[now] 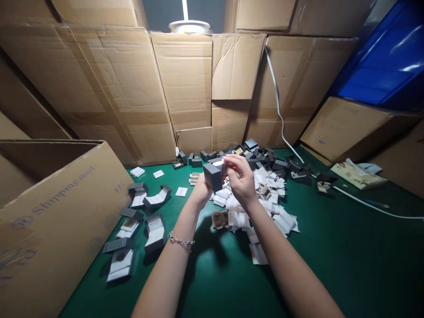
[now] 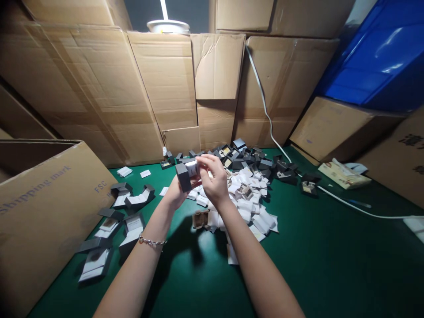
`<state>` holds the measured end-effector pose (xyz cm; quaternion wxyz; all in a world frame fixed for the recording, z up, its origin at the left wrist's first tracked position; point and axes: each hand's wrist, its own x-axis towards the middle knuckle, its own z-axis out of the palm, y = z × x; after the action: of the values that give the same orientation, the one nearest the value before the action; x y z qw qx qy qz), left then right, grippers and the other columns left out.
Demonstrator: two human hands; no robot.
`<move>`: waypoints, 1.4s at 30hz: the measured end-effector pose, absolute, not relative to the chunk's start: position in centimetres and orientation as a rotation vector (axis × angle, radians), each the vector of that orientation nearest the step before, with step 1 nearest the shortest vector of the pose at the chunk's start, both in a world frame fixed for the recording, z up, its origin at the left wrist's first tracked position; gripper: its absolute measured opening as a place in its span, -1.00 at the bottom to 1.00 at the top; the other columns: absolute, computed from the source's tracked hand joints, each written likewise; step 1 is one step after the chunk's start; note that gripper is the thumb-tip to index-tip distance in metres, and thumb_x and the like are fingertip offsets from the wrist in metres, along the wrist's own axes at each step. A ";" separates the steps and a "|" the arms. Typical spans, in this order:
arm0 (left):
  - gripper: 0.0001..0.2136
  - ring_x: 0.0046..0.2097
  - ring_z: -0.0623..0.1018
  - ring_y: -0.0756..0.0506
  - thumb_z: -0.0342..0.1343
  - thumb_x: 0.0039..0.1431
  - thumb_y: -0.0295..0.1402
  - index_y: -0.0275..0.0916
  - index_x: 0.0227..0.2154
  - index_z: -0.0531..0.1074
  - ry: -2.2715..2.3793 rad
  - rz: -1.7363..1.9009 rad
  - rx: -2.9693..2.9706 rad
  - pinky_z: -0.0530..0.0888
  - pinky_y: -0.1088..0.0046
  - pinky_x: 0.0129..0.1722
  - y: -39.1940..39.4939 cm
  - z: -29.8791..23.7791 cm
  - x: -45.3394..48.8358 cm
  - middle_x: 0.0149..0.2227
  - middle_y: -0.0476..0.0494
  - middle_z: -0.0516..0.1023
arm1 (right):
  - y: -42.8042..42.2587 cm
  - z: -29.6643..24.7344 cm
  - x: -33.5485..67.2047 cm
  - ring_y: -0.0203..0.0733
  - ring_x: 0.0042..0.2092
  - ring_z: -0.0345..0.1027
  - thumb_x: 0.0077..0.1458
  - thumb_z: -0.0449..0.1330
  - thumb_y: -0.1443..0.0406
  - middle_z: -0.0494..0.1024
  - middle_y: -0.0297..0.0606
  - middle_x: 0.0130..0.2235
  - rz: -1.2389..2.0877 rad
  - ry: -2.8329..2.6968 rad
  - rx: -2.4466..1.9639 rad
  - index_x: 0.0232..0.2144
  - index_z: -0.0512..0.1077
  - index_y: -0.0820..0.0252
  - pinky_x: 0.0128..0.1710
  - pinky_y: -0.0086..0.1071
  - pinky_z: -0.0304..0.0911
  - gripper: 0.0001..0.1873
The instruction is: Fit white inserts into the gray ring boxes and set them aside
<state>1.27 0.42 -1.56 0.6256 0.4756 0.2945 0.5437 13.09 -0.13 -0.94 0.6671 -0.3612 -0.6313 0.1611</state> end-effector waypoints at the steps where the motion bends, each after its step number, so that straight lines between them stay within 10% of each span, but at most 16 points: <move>1: -0.53 -0.11 0.54 -0.23 0.42 -0.30 -0.26 -0.31 -0.25 0.51 0.672 1.234 1.076 0.47 0.25 -0.09 0.3 -1.3 1.2 -0.28 -0.21 0.60 | -0.3 -0.6 13.4 -0.13 -0.07 0.36 0.14 0.13 0.20 0.47 -0.17 -0.11 0.303 -1.489 -0.818 -0.23 0.49 0.10 -0.12 -0.25 0.35 -0.80; 16: -0.45 -0.23 0.58 -0.15 0.41 -0.27 -0.32 -0.31 -0.13 0.42 0.721 1.052 1.135 0.48 0.29 -0.14 0.4 -1.4 0.3 -0.25 -0.20 0.57 | 0.1 0.3 15.7 -0.11 -0.12 0.35 -0.02 0.25 -0.01 0.45 -0.17 -0.17 0.704 -1.530 -0.925 -0.38 0.53 0.13 -0.19 -0.25 0.35 -0.66; 27: -0.43 -0.45 0.50 -0.06 0.26 -0.21 0.11 -0.31 -0.32 0.39 0.678 1.202 1.041 0.40 0.50 -0.52 0.8 -1.9 1.1 -0.52 -0.07 0.47 | 0.0 0.4 14.3 -0.27 -0.43 0.34 -0.13 0.28 0.06 0.52 -0.29 -0.43 1.101 -1.322 -1.008 -0.34 0.50 0.25 -0.42 -0.37 0.30 -0.61; 42: -0.68 -0.36 0.51 0.00 0.35 -0.20 -0.25 -0.28 -0.41 0.40 0.713 1.428 0.713 0.43 0.50 -0.32 0.8 -1.9 1.5 -0.42 -0.01 0.52 | -0.5 -0.8 13.0 -0.21 -0.40 0.41 0.16 0.05 0.11 0.54 -0.32 -0.40 0.730 -1.547 -1.035 -0.03 0.35 0.13 -0.37 -0.34 0.34 -0.62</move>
<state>1.47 0.83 -1.95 0.6419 0.3129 0.3127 0.6264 12.96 -0.49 -0.80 0.5407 -0.4357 -0.6508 0.3071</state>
